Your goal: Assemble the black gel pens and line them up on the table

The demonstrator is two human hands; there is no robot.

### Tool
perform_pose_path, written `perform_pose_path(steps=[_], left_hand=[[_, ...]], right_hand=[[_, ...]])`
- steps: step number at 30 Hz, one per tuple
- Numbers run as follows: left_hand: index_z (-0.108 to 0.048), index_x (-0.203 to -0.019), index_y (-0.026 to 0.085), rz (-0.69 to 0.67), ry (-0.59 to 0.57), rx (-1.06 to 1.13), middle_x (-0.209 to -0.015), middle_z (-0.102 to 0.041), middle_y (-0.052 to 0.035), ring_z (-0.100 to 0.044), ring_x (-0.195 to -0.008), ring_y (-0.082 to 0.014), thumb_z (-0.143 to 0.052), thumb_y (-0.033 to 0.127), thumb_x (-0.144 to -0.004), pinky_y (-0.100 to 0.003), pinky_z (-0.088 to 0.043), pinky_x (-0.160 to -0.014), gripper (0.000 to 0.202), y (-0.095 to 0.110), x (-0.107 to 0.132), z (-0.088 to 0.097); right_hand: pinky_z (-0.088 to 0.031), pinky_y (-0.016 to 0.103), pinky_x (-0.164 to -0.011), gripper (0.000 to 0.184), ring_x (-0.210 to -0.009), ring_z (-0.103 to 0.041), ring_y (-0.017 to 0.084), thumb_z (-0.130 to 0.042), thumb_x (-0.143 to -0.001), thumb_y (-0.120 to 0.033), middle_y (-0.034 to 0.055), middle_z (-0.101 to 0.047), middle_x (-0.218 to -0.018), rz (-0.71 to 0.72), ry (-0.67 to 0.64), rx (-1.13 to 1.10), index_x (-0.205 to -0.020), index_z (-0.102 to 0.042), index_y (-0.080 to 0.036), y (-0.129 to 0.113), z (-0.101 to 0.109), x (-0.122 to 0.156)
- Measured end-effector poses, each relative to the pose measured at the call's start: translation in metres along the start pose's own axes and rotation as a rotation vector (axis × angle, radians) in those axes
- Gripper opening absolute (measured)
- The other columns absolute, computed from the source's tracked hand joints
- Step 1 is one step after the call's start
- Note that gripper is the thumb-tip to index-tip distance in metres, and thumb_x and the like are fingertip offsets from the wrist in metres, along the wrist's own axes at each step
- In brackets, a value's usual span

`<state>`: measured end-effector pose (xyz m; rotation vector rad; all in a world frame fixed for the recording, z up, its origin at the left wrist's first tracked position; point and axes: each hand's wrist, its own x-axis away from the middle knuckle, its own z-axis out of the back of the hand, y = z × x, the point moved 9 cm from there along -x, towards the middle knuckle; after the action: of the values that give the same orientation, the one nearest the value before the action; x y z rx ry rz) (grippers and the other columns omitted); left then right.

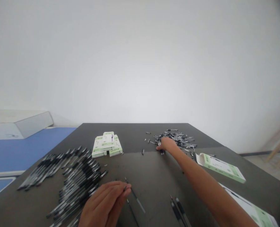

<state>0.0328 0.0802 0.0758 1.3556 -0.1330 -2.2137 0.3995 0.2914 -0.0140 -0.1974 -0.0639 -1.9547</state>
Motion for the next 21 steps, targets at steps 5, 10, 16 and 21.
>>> perform_pose_path(steps=[5,10,16,21], left_hand=[[-0.078,-0.102,0.03,0.278,-0.025,0.138,-0.096,-0.085,0.0036,-0.082,-0.086,-0.0158,-0.066,0.034,-0.105,-0.016,-0.06,-0.082,0.013,-0.021,0.006,-0.008],[-0.078,-0.103,0.028,0.529,-0.011,0.319,-0.076,-0.078,0.0037,-0.077,-0.072,-0.0154,-0.062,0.041,-0.106,-0.019,-0.056,-0.073,0.021,-0.04,0.015,-0.018],[-0.071,-0.105,0.021,0.704,-0.008,0.613,-0.062,-0.063,0.0048,-0.066,-0.055,-0.015,-0.052,0.05,-0.11,-0.024,-0.051,-0.059,0.035,-0.04,0.021,-0.037],[-0.066,-0.092,0.021,0.702,0.016,0.583,-0.077,-0.066,0.0008,-0.066,-0.073,-0.0172,-0.048,0.049,-0.112,-0.027,-0.051,-0.071,0.038,-0.038,0.02,-0.037]], right_hand=[[-0.062,0.05,-0.097,0.038,-0.117,-0.07,0.028,-0.071,-0.103,-0.037,0.0119,-0.068,-0.138,0.026,-0.016,-0.017,-0.137,-0.066,-0.018,-0.013,0.009,0.009],[-0.062,0.047,-0.096,0.036,-0.115,-0.071,0.028,-0.072,-0.103,-0.038,0.0113,-0.069,-0.135,0.176,0.023,-0.177,-0.132,-0.069,-0.018,-0.04,0.036,0.045],[-0.055,0.03,-0.088,0.038,-0.094,-0.072,0.017,-0.044,-0.113,-0.035,0.0035,-0.079,-0.101,0.668,-0.128,-0.463,-0.096,-0.073,-0.018,-0.092,0.025,0.176],[-0.045,0.023,-0.065,0.032,-0.07,-0.067,0.013,-0.046,-0.113,-0.045,-0.0016,-0.083,-0.084,0.838,-0.365,-0.693,-0.102,-0.065,-0.022,-0.107,-0.007,0.272]])
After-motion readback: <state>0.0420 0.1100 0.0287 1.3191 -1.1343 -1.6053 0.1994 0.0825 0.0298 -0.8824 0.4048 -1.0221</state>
